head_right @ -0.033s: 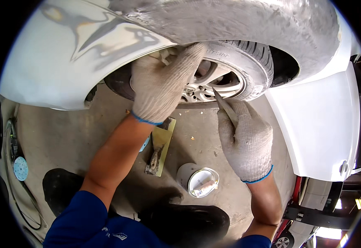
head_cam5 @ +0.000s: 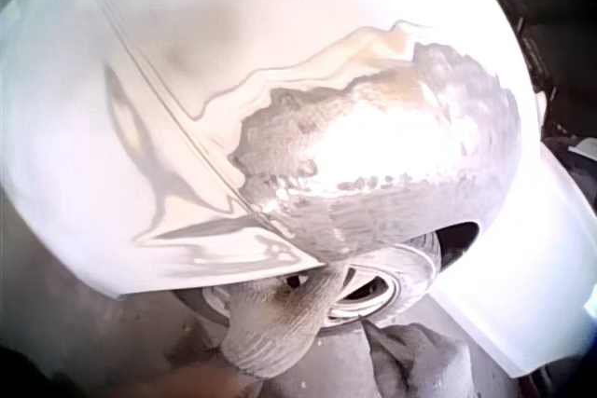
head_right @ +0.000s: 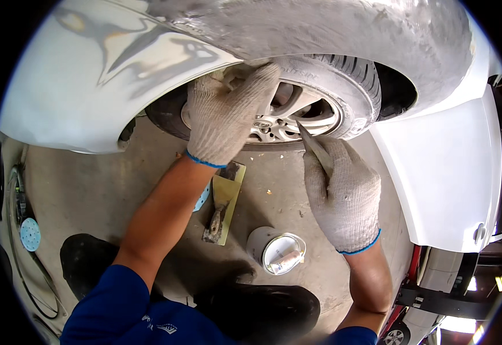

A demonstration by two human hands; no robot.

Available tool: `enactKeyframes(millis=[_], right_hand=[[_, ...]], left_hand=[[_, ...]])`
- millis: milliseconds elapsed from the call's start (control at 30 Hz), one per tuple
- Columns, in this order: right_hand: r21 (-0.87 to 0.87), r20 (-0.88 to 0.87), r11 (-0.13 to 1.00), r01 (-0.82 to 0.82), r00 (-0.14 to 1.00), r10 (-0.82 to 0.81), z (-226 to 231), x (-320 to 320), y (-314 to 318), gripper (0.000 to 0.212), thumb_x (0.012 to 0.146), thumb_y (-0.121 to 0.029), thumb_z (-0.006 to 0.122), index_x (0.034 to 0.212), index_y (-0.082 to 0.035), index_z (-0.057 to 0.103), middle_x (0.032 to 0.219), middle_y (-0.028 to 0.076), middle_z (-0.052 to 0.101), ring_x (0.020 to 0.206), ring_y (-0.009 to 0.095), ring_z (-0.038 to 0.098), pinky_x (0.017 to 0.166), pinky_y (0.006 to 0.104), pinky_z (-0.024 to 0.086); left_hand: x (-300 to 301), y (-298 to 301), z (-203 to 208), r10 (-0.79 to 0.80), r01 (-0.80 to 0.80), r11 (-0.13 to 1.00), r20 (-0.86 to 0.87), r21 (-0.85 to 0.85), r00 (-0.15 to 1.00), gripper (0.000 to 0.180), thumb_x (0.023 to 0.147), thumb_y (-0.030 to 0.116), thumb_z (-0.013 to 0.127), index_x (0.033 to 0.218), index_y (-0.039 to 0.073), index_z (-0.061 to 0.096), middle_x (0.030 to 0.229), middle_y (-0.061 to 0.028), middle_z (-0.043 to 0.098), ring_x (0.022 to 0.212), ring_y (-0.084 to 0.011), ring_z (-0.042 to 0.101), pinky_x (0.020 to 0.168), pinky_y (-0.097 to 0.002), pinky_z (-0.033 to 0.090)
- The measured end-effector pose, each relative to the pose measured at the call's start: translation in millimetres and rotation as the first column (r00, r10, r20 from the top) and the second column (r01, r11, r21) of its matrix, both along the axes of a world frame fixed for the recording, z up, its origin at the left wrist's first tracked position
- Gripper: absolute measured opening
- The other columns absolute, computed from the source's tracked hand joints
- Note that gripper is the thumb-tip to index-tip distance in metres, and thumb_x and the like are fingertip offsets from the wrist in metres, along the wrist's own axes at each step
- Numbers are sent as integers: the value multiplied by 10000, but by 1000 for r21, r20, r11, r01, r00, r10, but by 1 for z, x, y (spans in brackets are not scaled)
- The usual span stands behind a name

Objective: The person walks to a white car in a garage and sands the front bumper area by hand using sandpaper and a sanding block. They repeatedly rub the surface near the wheel arch to smooth the bodywork.

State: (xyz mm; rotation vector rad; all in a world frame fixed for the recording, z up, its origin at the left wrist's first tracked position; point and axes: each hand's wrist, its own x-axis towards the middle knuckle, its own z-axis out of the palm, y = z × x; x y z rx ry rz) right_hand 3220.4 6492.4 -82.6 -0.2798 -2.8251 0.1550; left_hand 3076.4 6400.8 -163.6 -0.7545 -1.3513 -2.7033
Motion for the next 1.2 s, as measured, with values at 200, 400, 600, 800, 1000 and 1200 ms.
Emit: enactKeyframes(millis=[200,400,600,800,1000,1200], right_hand=[[-84,-91,995,-50,995,42,5,1,0,184,837,-70,636,1012,-15,654,870,190,643,739,365,646,662,373,518],[-204,-74,979,-19,997,4,-1,-1,-3,221,831,-74,637,1039,-4,657,863,186,647,732,347,650,666,359,520],[-232,-169,968,-92,984,53,9,-10,-16,231,836,-68,639,1051,15,662,820,157,654,687,236,657,643,309,512],[-451,-143,891,-63,990,-2,23,-8,-29,222,858,-70,626,1051,32,666,776,94,659,674,117,623,632,261,501],[-509,-165,850,-134,985,56,27,-7,-33,234,859,-69,631,1062,45,645,842,91,673,751,113,623,681,257,503],[-549,-295,818,-174,955,5,28,-12,-41,249,852,-77,666,1076,26,639,880,69,685,792,130,638,720,263,513]], left_hand=[[6,-19,12,-88,74,976,61,207,994,306,753,51,786,1016,13,635,896,-70,637,781,-118,603,682,-242,517],[-6,-7,1,-537,380,664,58,644,842,382,771,154,810,1064,28,599,1016,-54,614,887,-121,600,747,-281,516],[2,-18,3,-175,149,974,150,172,973,285,822,115,728,1038,-32,616,922,-62,649,768,-111,612,710,-252,534],[5,-32,14,-413,406,908,-63,-101,908,148,844,143,701,918,16,682,842,-14,658,716,-71,587,676,-211,494],[5,-42,17,-582,578,813,76,71,810,147,830,60,713,968,24,679,906,-24,662,768,-59,610,684,-193,532],[8,-45,18,-590,573,803,83,164,803,146,848,59,685,990,33,674,928,-35,679,778,-65,639,689,-202,554]])
